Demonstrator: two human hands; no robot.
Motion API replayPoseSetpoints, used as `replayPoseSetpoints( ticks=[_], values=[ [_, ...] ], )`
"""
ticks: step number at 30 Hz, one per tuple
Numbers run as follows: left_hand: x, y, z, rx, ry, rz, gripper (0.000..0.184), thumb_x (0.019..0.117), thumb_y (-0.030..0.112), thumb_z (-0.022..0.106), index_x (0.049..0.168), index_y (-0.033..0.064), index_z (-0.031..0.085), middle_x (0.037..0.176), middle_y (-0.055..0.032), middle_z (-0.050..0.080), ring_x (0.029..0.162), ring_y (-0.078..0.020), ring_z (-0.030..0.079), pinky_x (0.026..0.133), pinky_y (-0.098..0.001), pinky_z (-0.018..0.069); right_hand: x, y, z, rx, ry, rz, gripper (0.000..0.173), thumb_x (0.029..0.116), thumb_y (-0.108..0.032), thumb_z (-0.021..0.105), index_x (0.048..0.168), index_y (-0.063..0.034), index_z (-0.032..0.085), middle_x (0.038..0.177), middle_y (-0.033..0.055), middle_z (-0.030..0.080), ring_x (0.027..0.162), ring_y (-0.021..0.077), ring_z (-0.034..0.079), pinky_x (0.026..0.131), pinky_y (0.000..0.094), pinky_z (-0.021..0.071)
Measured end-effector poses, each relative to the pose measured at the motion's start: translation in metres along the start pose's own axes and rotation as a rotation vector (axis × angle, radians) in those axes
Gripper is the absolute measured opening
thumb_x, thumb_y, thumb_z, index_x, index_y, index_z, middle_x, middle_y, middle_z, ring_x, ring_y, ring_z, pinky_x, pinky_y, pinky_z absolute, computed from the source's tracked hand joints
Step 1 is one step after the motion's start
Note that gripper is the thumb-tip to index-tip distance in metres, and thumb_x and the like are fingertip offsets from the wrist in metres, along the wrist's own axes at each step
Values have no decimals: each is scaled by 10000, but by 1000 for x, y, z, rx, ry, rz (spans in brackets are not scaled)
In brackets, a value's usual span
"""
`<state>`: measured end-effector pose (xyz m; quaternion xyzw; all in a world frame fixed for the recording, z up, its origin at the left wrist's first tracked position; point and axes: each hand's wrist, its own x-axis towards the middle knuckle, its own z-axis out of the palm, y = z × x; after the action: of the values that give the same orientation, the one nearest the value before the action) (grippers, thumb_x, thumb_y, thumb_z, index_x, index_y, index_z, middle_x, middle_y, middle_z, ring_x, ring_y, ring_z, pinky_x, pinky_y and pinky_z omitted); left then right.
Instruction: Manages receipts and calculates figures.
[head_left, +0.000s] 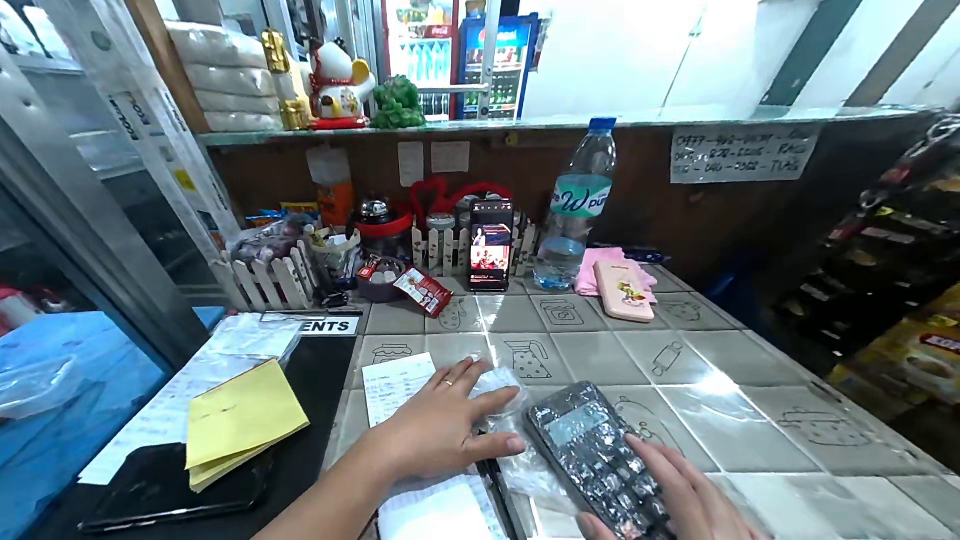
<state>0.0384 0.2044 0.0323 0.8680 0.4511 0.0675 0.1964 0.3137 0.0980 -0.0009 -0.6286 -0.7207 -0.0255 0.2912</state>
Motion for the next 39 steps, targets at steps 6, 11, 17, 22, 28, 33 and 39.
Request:
replayPoseSetpoints(
  ticks=[6, 11, 17, 22, 28, 33, 39],
  values=[
    [5, 1, -4, -100, 77, 102, 873, 989, 734, 312, 1650, 174, 208, 1709, -16, 202, 1581, -175, 137, 1274, -526, 131, 0, 0, -1, 11, 0, -1, 886, 810, -691, 683, 1481, -131, 539, 1466, 228, 536, 1290, 414, 555, 1014, 635, 415],
    [7, -5, -1, 12, -24, 70, 756, 989, 757, 235, 1617, 342, 316, 1711, -24, 196, 1589, -213, 101, 1275, -547, 75, 1, -1, -2, 25, -7, 12, 874, 809, -679, 696, 1476, -132, 550, 1514, 272, 467, 1295, 429, 540, 1021, 634, 400],
    [7, -2, 0, 66, -54, 46, 670, 970, 786, 205, 1574, 515, 308, 1724, -61, 124, 1594, -271, 33, 1260, -595, 47, 0, -1, -2, 24, 5, -3, 878, 811, -677, 694, 1471, -116, 552, 1512, 290, 463, 1295, 449, 536, 1015, 638, 401],
    [6, -1, -1, 62, -42, 33, 666, 957, 802, 221, 1565, 542, 300, 1726, -75, 107, 1593, -285, 27, 1259, -598, 58, 1, -1, -2, 17, 6, -11, 889, 814, -693, 676, 1471, -108, 549, 1502, 298, 470, 1288, 455, 540, 1003, 639, 407],
    [-11, 1, -18, 93, 40, -24, 849, 930, 812, 334, 1635, 346, 252, 1727, -1, 121, 1594, -218, 41, 1255, -613, 68, 0, 0, -2, 29, 8, -8, 888, 804, -678, 697, 1467, -105, 553, 1509, 297, 463, 1287, 458, 540, 1012, 641, 404],
    [-18, 1, -23, 107, -80, -19, 840, 937, 821, 272, 1626, 341, 287, 1719, 6, 167, 1593, -229, 61, 1249, -632, 34, 0, -1, -4, 29, 0, -8, 886, 809, -675, 696, 1471, -106, 546, 1513, 295, 460, 1296, 455, 533, 1019, 640, 396],
    [-19, 0, -20, 130, -130, -31, 822, 933, 828, 260, 1621, 378, 285, 1720, 4, 160, 1593, -230, 61, 1241, -651, 17, 0, -2, -4, 28, 2, -16, 887, 810, -676, 697, 1464, -94, 554, 1500, 303, 470, 1294, 461, 531, 1008, 647, 397]
  ],
)
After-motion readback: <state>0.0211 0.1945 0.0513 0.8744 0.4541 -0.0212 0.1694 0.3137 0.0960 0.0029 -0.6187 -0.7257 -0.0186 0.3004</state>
